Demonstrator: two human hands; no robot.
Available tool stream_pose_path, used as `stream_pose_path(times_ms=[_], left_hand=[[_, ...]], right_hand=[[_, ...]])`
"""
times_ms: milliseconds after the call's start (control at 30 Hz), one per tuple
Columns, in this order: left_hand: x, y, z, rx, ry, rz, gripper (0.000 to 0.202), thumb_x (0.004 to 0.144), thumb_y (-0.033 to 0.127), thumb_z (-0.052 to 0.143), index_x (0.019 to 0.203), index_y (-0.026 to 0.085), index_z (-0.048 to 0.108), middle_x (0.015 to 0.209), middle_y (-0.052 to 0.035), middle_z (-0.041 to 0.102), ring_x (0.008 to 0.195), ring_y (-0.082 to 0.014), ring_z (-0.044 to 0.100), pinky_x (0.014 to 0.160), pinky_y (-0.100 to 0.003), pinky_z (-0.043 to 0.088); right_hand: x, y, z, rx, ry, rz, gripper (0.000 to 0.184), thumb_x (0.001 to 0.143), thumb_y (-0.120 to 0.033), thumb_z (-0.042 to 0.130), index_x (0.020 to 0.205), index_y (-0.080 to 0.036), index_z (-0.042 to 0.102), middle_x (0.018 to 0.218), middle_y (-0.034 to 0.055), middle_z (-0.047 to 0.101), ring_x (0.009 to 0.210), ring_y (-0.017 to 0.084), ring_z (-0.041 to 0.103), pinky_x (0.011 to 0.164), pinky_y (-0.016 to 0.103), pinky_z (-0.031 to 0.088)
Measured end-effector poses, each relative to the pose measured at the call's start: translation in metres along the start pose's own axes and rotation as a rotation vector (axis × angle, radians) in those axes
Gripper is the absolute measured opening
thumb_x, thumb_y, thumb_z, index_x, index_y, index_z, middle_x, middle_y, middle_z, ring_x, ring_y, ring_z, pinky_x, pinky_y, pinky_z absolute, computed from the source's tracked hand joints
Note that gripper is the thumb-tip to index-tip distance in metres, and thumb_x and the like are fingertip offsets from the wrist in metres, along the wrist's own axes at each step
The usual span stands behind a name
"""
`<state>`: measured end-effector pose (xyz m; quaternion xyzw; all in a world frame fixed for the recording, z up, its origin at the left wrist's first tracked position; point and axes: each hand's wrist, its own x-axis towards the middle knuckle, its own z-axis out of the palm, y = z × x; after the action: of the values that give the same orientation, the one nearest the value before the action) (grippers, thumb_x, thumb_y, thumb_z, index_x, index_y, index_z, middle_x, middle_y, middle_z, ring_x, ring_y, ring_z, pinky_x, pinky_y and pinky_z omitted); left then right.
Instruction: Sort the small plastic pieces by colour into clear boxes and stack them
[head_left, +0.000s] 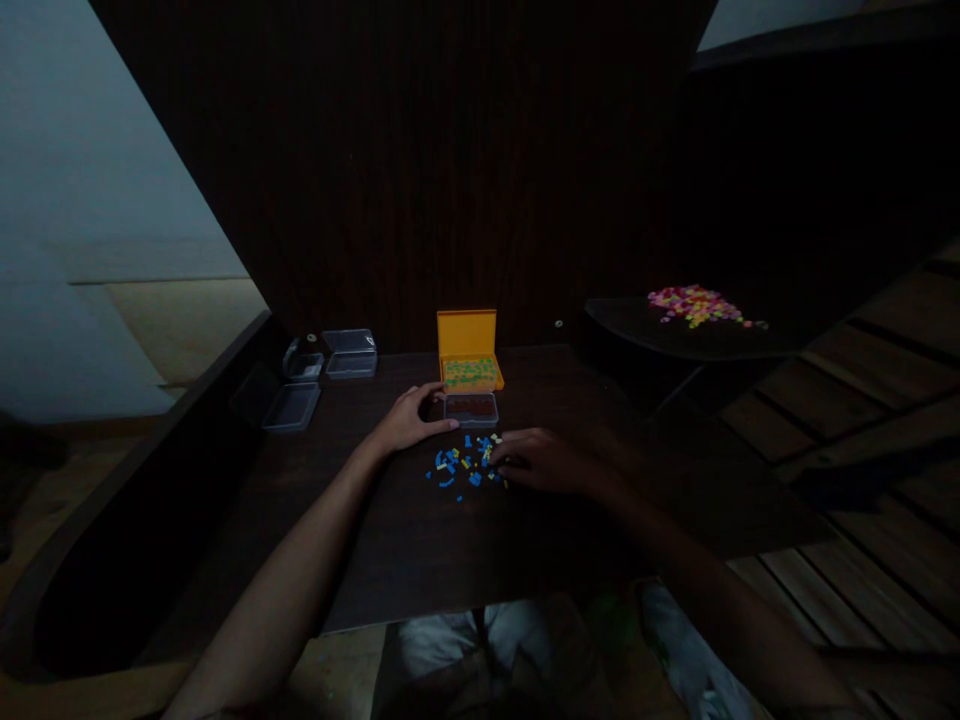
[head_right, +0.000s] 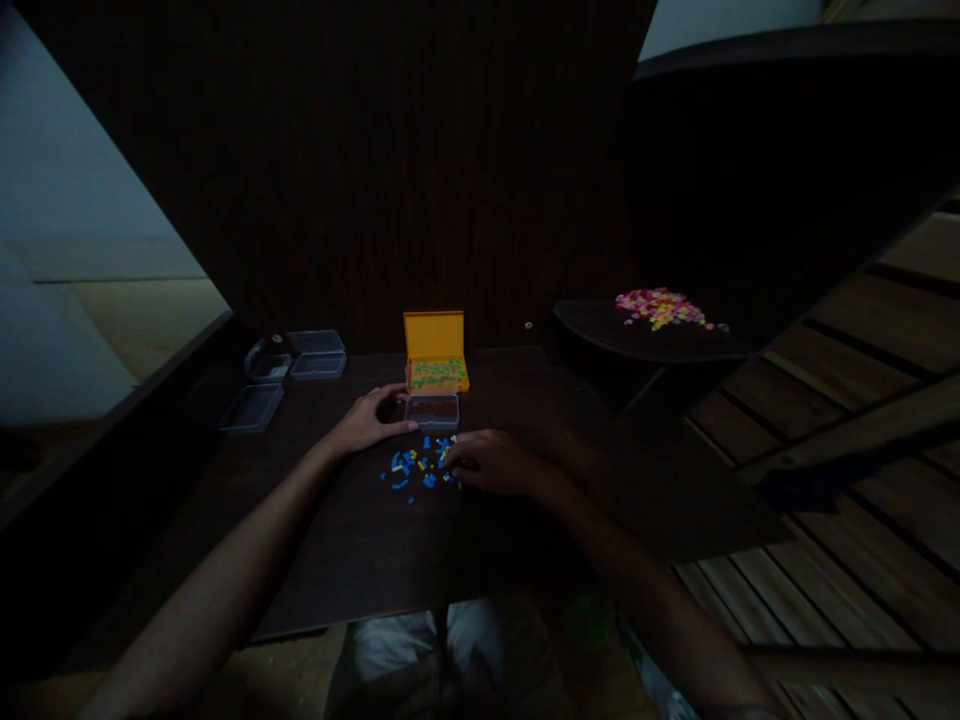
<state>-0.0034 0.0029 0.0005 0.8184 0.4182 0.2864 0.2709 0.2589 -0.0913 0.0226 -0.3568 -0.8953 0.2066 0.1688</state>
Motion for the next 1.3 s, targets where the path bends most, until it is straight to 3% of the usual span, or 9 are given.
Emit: stream_pose_path(times_ms=[433,733,1300], left_hand=[[0.001,-0.003,0.001,0.005,0.002,0.008,0.073,0.069,0.055,0.074,0.129,0.02,0.053,0.116,-0.0084,0.066,0.109,-0.0264,0.06,0.097,-0.042,0.046],[0.001,-0.004,0.0,-0.011,0.002,-0.002,0.073,0.068,0.054,0.075,0.128,0.02,0.053,0.115,-0.0088,0.065,0.107,-0.026,0.061,0.096,-0.043,0.047],[0.0,-0.001,-0.001,-0.023,-0.003,-0.007,0.072,0.068,0.055,0.074,0.128,0.021,0.053,0.116,-0.0086,0.065,0.107,-0.0262,0.062,0.098,-0.044,0.046]], right_hand=[[-0.005,-0.006,-0.002,0.014,-0.024,0.035,0.011,0.088,-0.023,0.058,0.089,-0.018,0.069,0.091,0.0046,0.07,0.083,0.016,0.064,0.077,0.027,0.045],[-0.013,0.0,-0.011,-0.054,-0.014,0.1,0.012,0.086,-0.023,0.061,0.093,-0.02,0.069,0.092,0.0041,0.069,0.085,0.017,0.063,0.079,0.028,0.044],[-0.013,-0.007,0.001,-0.117,-0.005,0.114,0.011,0.087,-0.02,0.055,0.089,-0.019,0.066,0.091,0.0041,0.068,0.083,0.017,0.063,0.073,0.027,0.042]])
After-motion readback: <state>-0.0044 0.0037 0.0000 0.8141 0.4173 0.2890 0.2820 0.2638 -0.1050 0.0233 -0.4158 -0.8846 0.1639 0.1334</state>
